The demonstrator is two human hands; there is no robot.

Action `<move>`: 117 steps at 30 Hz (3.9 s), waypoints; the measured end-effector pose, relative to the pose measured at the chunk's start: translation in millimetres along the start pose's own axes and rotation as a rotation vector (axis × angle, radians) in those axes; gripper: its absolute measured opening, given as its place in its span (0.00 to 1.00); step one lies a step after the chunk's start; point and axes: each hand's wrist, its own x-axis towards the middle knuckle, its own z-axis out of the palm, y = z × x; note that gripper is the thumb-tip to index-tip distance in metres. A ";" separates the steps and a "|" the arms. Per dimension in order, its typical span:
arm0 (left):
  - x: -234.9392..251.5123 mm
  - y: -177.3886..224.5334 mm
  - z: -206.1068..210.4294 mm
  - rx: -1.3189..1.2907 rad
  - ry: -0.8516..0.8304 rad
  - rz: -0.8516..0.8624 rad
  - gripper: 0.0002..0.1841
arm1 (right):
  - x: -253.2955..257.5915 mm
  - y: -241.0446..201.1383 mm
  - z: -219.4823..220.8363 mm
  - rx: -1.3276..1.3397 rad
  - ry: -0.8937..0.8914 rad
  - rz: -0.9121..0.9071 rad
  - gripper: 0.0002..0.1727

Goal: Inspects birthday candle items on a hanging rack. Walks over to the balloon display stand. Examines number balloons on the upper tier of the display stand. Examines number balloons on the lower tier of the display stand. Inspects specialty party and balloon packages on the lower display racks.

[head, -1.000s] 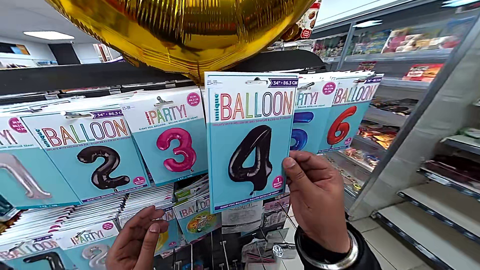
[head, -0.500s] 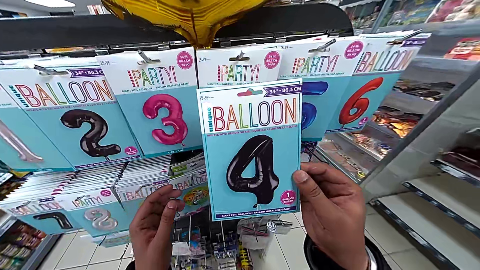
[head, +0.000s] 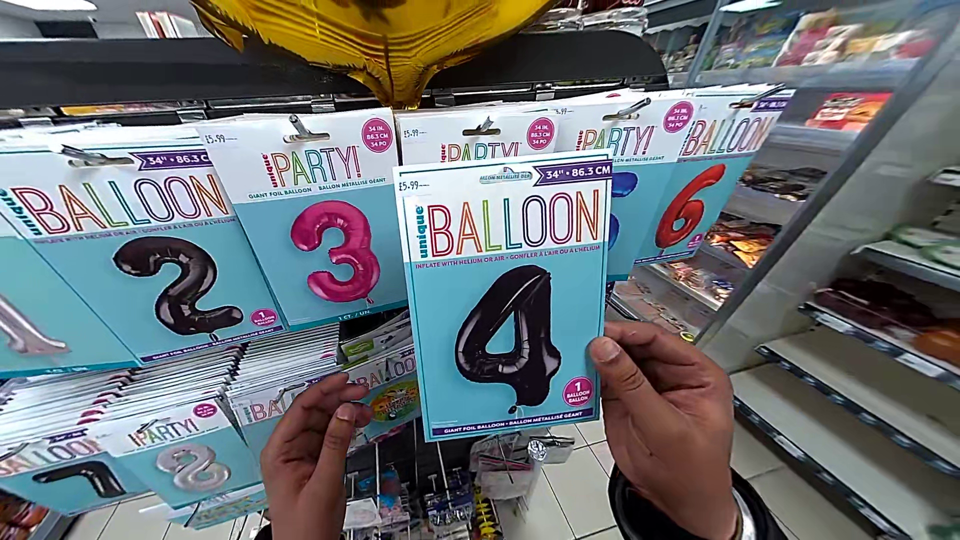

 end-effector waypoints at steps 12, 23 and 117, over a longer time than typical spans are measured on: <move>14.3 2.9 -24.1 -0.040 -0.101 -0.025 0.16 | 0.2 -1.9 21.4 -0.028 0.069 -0.034 0.09; 13.8 5.1 -38.3 -0.024 -0.088 -0.043 0.16 | 44.0 7.0 31.4 -0.093 0.075 -0.031 0.08; 81.5 45.0 79.4 -0.050 -0.147 0.080 0.11 | 16.9 21.5 -38.6 -0.244 0.118 -0.190 0.09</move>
